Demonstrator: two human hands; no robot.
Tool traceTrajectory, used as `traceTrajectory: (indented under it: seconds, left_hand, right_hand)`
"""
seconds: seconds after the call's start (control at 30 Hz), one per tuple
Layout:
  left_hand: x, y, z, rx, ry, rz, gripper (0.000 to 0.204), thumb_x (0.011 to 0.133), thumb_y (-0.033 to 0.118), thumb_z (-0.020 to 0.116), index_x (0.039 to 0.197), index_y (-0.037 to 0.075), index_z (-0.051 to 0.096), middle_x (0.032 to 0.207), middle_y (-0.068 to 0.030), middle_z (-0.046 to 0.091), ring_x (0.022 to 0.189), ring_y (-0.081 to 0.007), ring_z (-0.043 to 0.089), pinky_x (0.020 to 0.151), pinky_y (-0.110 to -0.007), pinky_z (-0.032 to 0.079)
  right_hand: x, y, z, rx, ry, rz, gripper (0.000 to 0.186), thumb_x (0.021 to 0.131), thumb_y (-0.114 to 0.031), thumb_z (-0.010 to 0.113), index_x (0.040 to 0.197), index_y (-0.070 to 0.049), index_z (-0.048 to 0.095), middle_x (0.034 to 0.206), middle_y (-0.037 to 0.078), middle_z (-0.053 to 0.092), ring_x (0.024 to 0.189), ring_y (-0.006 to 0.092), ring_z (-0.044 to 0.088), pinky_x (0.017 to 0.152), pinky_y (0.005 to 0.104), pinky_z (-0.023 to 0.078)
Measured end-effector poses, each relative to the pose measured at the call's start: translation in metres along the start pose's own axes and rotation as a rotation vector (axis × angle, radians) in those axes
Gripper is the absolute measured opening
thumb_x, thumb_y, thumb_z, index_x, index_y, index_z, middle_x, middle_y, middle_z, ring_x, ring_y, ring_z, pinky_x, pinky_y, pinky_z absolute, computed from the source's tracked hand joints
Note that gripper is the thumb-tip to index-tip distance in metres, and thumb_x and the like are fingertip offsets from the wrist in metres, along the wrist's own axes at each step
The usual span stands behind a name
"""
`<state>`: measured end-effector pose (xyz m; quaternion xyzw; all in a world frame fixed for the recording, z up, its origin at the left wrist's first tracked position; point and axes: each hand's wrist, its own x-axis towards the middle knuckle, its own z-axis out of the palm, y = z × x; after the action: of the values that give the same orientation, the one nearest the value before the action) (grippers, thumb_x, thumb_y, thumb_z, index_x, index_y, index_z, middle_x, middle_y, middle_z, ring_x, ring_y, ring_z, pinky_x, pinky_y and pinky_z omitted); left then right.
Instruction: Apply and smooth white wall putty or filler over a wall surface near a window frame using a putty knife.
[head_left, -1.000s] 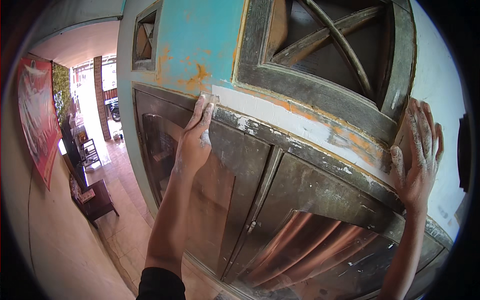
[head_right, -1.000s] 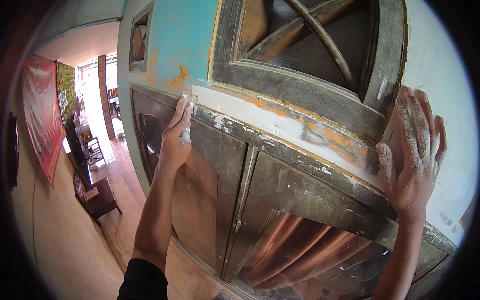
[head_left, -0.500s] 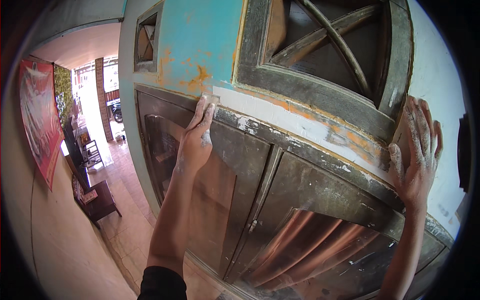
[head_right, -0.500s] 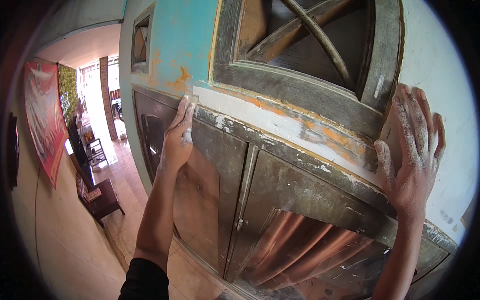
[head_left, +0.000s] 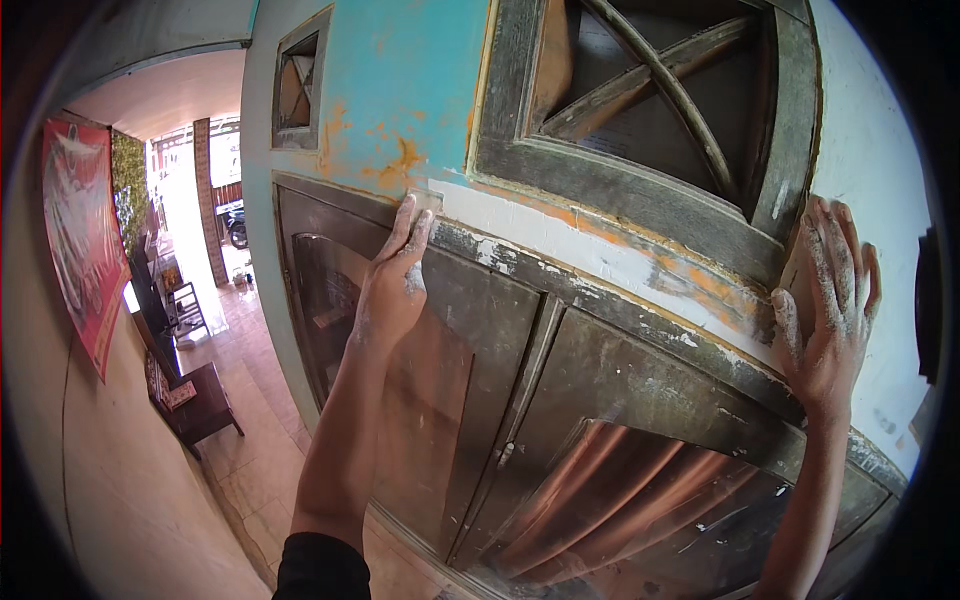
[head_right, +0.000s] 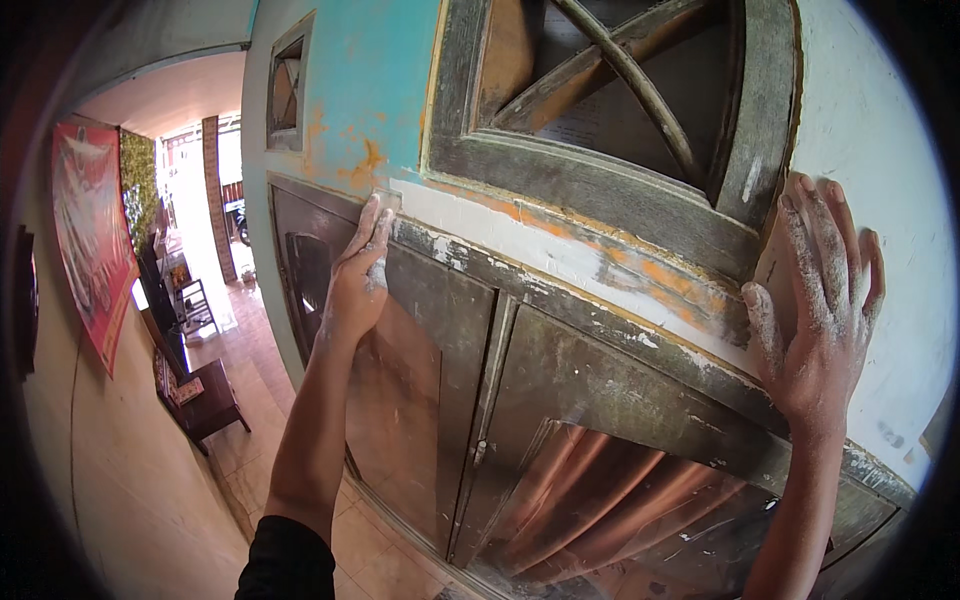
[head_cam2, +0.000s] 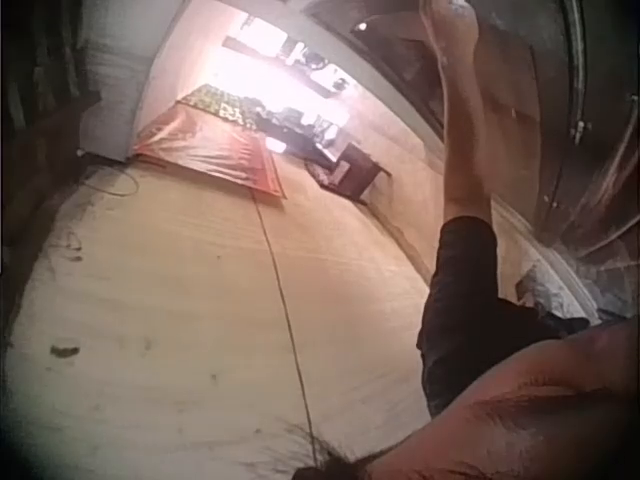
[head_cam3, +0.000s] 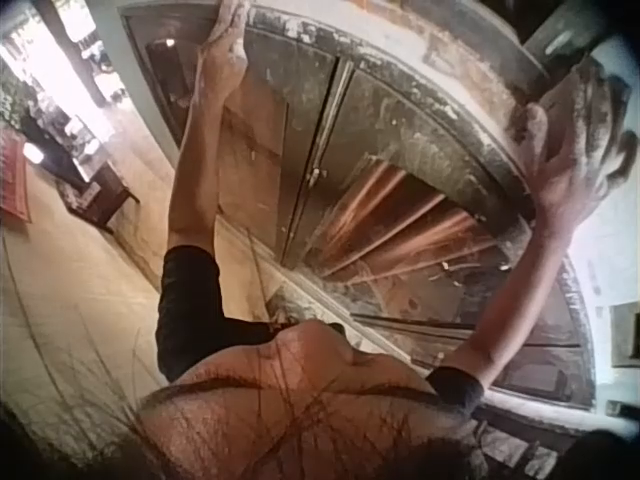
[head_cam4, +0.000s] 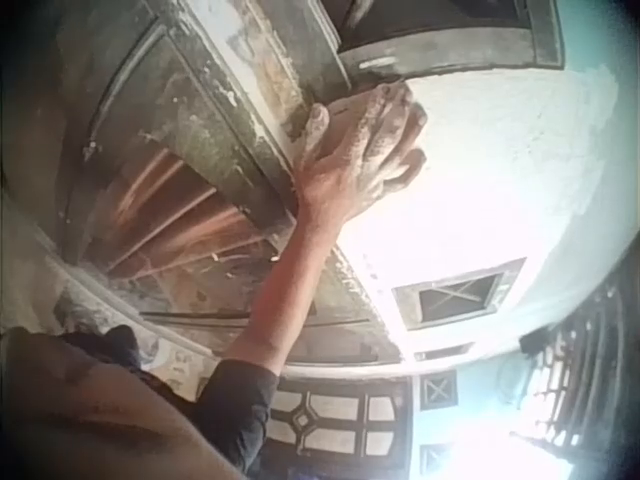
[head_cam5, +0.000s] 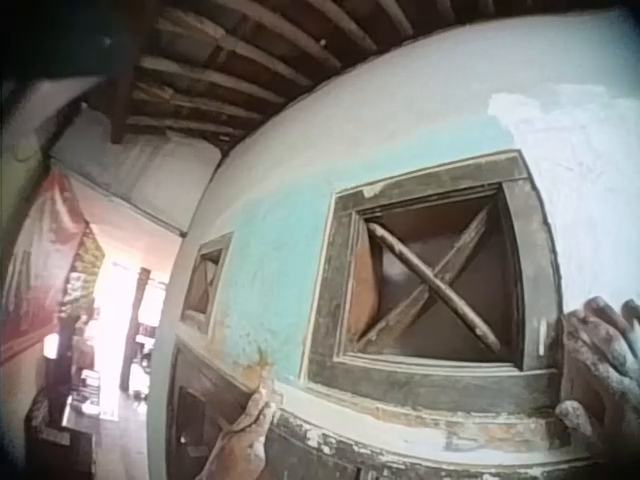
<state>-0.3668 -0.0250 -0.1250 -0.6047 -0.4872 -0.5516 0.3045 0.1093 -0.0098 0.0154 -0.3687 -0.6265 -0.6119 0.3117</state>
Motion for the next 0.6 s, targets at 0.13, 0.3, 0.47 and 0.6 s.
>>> traceTrajectory:
  seconds: [0.13,0.3,0.47,0.6]
  left_hand:
    - [0.004,-0.002,0.004,-0.002,0.004,0.012,0.074,0.079,-0.020,0.051,0.149,0.004,0.055,0.165,-0.0186,0.039,0.147,-0.0385,0.044,0.117,-0.043,0.045]
    - [0.000,-0.008,0.004,0.007,0.006,0.019,0.074,0.079,-0.019,0.052,0.150,0.004,0.055,0.165,-0.0190,0.039,0.148,-0.0386,0.043,0.117,-0.043,0.045]
    - [0.007,-0.003,0.003,-0.002,0.003,0.028,0.072,0.080,-0.018,0.053,0.149,0.004,0.056,0.165,-0.0190,0.038,0.149,-0.0390,0.042,0.116,-0.044,0.045]
    - [0.003,-0.008,0.001,0.025,0.003,0.023,0.071,0.080,-0.018,0.053,0.148,0.003,0.056,0.166,-0.0189,0.038,0.149,-0.0391,0.041,0.118,-0.044,0.043]
  right_hand:
    - [0.002,-0.002,-0.002,0.020,-0.014,-0.003,0.065,0.099,-0.040,0.060,0.159,-0.019,0.046,0.167,0.005,0.041,0.159,0.0249,0.029,0.132,0.0513,0.013]
    - [0.003,-0.003,-0.004,0.005,-0.018,0.001,0.065,0.099,-0.043,0.059,0.159,-0.019,0.046,0.167,0.005,0.040,0.159,0.0244,0.028,0.132,0.0512,0.013]
    - [0.001,-0.003,-0.002,0.050,0.003,0.015,0.066,0.096,-0.035,0.067,0.158,-0.020,0.048,0.166,0.004,0.042,0.158,0.0247,0.030,0.132,0.0525,0.014]
    - [0.003,-0.005,0.002,0.054,0.010,-0.001,0.065,0.096,-0.035,0.066,0.157,-0.020,0.049,0.166,0.004,0.042,0.158,0.0243,0.029,0.131,0.0529,0.014]
